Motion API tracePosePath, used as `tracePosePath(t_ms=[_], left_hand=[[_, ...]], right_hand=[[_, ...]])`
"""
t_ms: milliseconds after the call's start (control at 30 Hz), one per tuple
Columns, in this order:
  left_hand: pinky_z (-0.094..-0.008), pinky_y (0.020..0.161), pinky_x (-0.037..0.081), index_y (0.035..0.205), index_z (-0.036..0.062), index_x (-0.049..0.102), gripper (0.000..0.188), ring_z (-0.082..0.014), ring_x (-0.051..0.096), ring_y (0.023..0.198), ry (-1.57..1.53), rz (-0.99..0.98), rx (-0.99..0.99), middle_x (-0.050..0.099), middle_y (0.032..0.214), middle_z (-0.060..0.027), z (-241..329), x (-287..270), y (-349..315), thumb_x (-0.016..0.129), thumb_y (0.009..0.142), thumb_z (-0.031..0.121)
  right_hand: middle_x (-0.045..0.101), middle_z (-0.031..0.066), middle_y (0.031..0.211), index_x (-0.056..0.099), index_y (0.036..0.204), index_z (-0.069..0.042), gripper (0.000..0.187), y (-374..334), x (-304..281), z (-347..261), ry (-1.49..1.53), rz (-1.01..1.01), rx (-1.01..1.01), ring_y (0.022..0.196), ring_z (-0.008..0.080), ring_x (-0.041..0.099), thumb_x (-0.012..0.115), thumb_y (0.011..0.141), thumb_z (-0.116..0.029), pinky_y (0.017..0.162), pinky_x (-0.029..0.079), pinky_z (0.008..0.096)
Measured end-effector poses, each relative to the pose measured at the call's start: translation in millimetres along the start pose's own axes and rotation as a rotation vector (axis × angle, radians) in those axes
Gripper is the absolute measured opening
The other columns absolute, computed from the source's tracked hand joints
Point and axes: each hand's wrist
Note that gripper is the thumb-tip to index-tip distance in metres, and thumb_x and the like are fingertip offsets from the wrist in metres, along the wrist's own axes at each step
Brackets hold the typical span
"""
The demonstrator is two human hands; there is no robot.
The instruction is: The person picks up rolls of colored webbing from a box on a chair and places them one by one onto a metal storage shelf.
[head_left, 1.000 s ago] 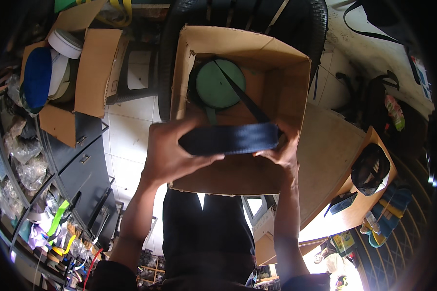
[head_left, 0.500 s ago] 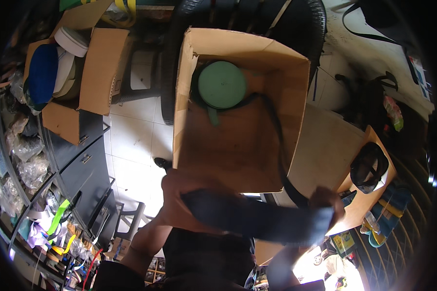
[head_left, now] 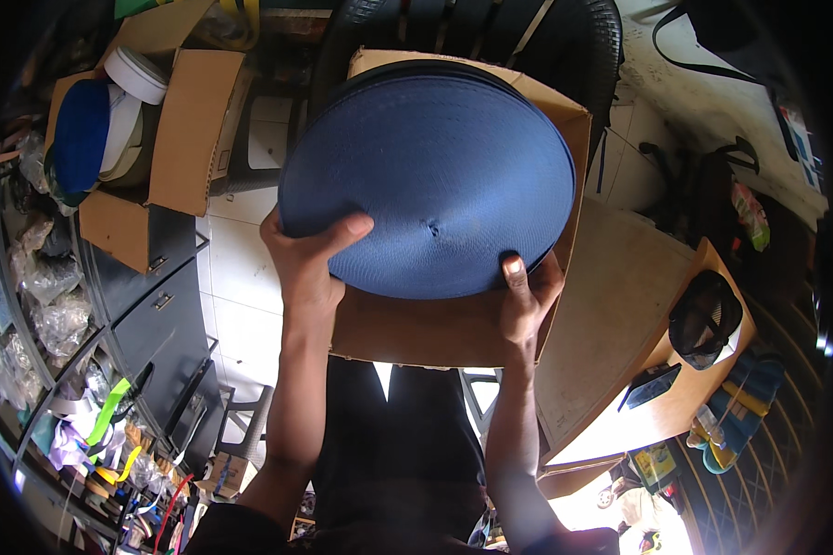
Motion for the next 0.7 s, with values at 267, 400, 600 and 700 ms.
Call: tracePosePath(t_ms=[267,400,600,700], left_hand=[[-0.0375,0.089,0.050,0.116,-0.0034,0.054,0.075,-0.0248,0.060,0.095,-0.078,0.061,-0.138,0.058,0.105,-0.0134,-53.2,-4.4,-10.5,0.092,0.052,0.012],[-0.0382,0.103,0.041,0.129,-0.0019,0.046,0.090,-0.0243,0.051,0.118,-0.179,-0.090,-0.270,0.053,0.124,-0.0123,-91.5,-32.5,-13.5,0.093,0.053,0.010],[-0.0460,0.113,0.033,0.143,0.0049,0.035,0.117,-0.0294,0.039,0.135,0.265,-0.504,0.348,0.044,0.140,-0.0136,-51.8,-24.4,19.9,0.097,0.045,0.019],[-0.0440,0.108,0.038,0.139,0.0077,0.043,0.105,-0.0306,0.046,0.129,0.728,-0.734,0.673,0.049,0.136,-0.0132,10.9,11.6,18.5,0.094,0.050,0.029]], right_hand=[[0.058,0.0005,0.082,0.062,0.098,0.002,0.037,19.1,30.6,-16.4,0.011,0.451,-0.101,0.077,0.0079,0.048,0.069,0.089,-0.033,0.072,0.038,0.0224],[0.054,-0.0008,0.079,0.062,0.094,0.003,0.046,10.4,12.5,-34.8,-0.177,0.355,-0.214,0.070,0.0085,0.045,0.073,0.084,-0.040,0.064,0.036,0.0235],[0.069,0.0077,0.086,0.065,0.102,0.000,0.072,-3.2,-15.3,-78.8,-0.729,0.100,-0.477,0.078,0.0190,0.068,0.086,0.061,-0.055,0.070,0.053,0.0308],[0.071,0.0094,0.083,0.067,0.100,-0.001,0.067,2.9,-19.2,-94.6,-0.807,-0.072,-0.535,0.072,0.0205,0.070,0.088,0.059,-0.051,0.067,0.055,0.0310]])
Point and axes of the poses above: each hand's wrist, its own y-axis towards the middle knuckle, its own x-axis out of the palm, z = x × y
